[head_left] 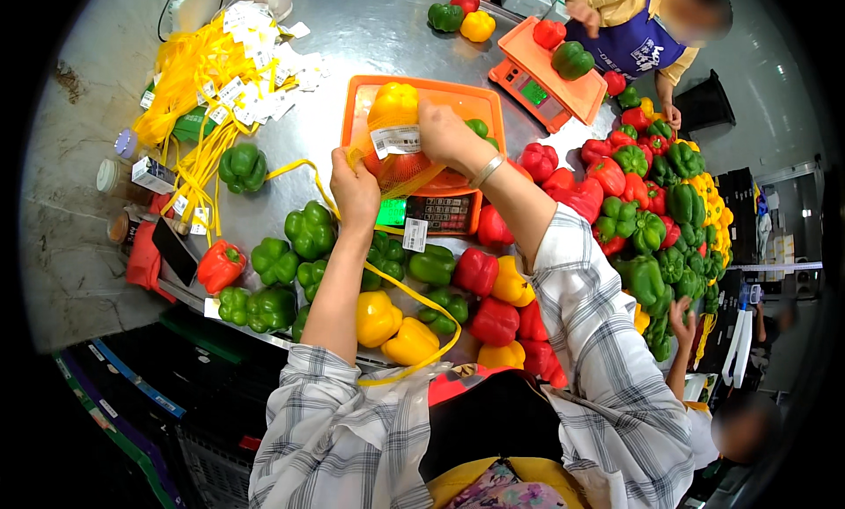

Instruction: The person selects bell peppers of various colors from a large pile, places them on a digital scale, and then packs them into yellow mesh bags. They tie the bags closed and place the finished packages on the counter. The task is performed repeatedly with different peppers.

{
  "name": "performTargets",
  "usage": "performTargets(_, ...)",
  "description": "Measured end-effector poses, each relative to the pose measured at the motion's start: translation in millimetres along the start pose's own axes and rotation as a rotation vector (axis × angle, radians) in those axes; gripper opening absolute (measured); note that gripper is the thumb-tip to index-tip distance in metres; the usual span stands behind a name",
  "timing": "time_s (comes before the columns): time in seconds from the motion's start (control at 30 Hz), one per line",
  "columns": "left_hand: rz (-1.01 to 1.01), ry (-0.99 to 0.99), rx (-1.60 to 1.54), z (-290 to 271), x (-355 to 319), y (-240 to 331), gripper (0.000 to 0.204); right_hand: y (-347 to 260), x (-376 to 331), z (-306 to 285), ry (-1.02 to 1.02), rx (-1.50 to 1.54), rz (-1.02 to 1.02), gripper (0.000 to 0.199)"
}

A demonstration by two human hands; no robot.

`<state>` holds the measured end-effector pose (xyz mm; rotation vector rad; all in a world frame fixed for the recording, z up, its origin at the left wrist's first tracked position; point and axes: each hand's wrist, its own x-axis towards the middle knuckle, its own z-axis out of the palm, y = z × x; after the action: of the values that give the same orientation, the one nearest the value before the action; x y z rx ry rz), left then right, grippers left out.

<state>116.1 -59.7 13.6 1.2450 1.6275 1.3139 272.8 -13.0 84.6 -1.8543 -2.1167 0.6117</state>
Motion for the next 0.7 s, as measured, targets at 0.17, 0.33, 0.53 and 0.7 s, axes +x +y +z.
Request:
performTargets(0.17, -0.020, 0.071, -0.020, 2.8, -3.0, 2.8, 0.016, -20.3, -5.4, -21.4, -0.200, 0.096, 0.091, 0.029)
performTargets(0.33, -0.002, 0.004, -0.236, -5.4, 16.1, 33.9, 0.013, -16.9, -16.1, -42.5, 0.078, 0.204, 0.021, 0.025)
performTargets(0.53, 0.098, -0.168, -0.336, -0.1, 97.9, 101.2, 0.017, -4.0, 47.6, -90.8, 0.039, 0.448, 0.099, 0.018)
performTargets(0.7, -0.101, -0.215, -0.402, 17.1, 115.1, 72.0, 0.016, 16.3, 66.6, -64.9, -0.004, 0.509, 0.148, 0.023)
